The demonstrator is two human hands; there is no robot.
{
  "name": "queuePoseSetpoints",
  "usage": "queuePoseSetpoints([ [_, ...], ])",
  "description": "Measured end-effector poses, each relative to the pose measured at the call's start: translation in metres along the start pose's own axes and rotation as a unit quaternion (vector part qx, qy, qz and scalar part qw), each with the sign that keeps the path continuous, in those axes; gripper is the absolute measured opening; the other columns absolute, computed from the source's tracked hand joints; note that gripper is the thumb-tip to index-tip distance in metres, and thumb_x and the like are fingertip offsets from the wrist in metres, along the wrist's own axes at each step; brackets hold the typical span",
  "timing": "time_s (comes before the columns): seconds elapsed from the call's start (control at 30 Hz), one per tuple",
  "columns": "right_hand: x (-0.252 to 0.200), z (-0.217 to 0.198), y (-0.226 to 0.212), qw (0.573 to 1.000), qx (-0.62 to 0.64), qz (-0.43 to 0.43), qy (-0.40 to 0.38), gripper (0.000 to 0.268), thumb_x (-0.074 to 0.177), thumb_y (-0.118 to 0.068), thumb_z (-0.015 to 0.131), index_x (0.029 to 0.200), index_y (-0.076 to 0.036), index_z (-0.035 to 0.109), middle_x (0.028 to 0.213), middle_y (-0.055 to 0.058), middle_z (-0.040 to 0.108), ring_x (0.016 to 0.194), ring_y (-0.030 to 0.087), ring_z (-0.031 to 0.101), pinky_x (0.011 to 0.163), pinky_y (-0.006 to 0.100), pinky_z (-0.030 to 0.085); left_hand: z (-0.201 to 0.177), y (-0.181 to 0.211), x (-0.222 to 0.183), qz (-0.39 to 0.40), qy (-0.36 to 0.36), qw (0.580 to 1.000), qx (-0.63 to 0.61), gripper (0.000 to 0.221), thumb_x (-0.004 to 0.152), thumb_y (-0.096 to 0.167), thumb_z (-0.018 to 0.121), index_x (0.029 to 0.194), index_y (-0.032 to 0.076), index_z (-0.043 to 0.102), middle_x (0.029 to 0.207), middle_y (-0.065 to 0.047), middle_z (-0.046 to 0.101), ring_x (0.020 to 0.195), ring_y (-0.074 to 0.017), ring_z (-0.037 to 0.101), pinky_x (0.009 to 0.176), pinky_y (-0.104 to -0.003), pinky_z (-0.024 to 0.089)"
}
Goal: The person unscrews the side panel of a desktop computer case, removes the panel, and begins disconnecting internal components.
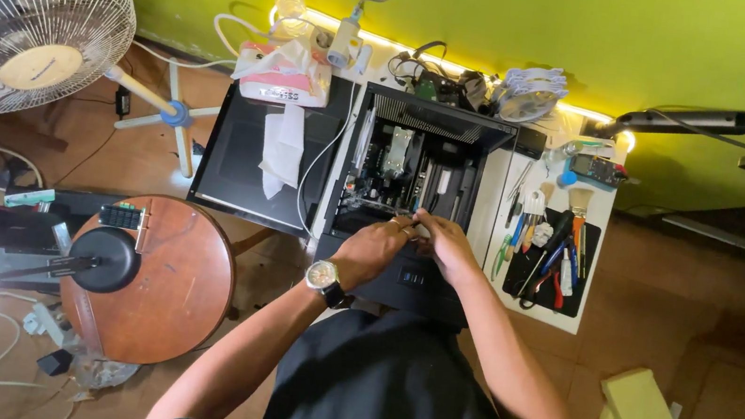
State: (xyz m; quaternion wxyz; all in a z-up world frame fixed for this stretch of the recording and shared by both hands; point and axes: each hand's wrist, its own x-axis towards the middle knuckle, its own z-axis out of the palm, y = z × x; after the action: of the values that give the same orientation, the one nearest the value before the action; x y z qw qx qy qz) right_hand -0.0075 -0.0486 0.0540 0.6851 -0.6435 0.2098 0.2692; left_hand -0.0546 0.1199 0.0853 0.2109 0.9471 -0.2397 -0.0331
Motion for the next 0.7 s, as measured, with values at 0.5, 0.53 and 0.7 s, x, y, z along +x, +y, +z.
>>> queuePoseSetpoints([
  [0.5,-0.045,0.055,-0.02,0.984,-0.159,-0.054,0.062,0.074,0.101,-0.016,0.066,0.162,-0.005,0.026,0.165,0.034,0.016,0.147,0.053,0.03,0.117,0.065,0.034,0.057,-0.028,-0.034,0.071,0.136,0.98,0.127,0.025,0.091,0.004,0.053,0.108,0.011,0.071,0.123,-0.017,0.067,0.073,-0.0261,0.074,0.063,-0.034,0.058],
  [0.53,-0.04,0.052,-0.011,0.984,-0.158,-0.054,0.061,0.074,0.101,-0.016,0.066,0.162,-0.005,0.026,0.165,0.034,0.016,0.147,0.053,0.03,0.117,0.065,0.034,0.054,-0.029,-0.035,0.072,0.136,0.98,0.128,0.025,0.091,0.004,0.053,0.108,0.011,0.071,0.123,-0.017,0.067,0.073,-0.0261,0.074,0.063,-0.034,0.058],
  [0.7,-0.029,0.053,-0.004,0.997,0.01,-0.062,0.036,0.037,0.098,-0.001,0.051,0.132,-0.001,0.065,0.117,0.022,0.068,0.092,0.022,0.07,0.077,0.039,0.063,0.053,-0.038,-0.029,0.084,0.12,0.985,0.09,0.026,0.095,0.009,0.051,0.113,0.012,0.07,0.128,-0.015,0.064,0.102,-0.0297,0.072,0.082,-0.036,0.055],
])
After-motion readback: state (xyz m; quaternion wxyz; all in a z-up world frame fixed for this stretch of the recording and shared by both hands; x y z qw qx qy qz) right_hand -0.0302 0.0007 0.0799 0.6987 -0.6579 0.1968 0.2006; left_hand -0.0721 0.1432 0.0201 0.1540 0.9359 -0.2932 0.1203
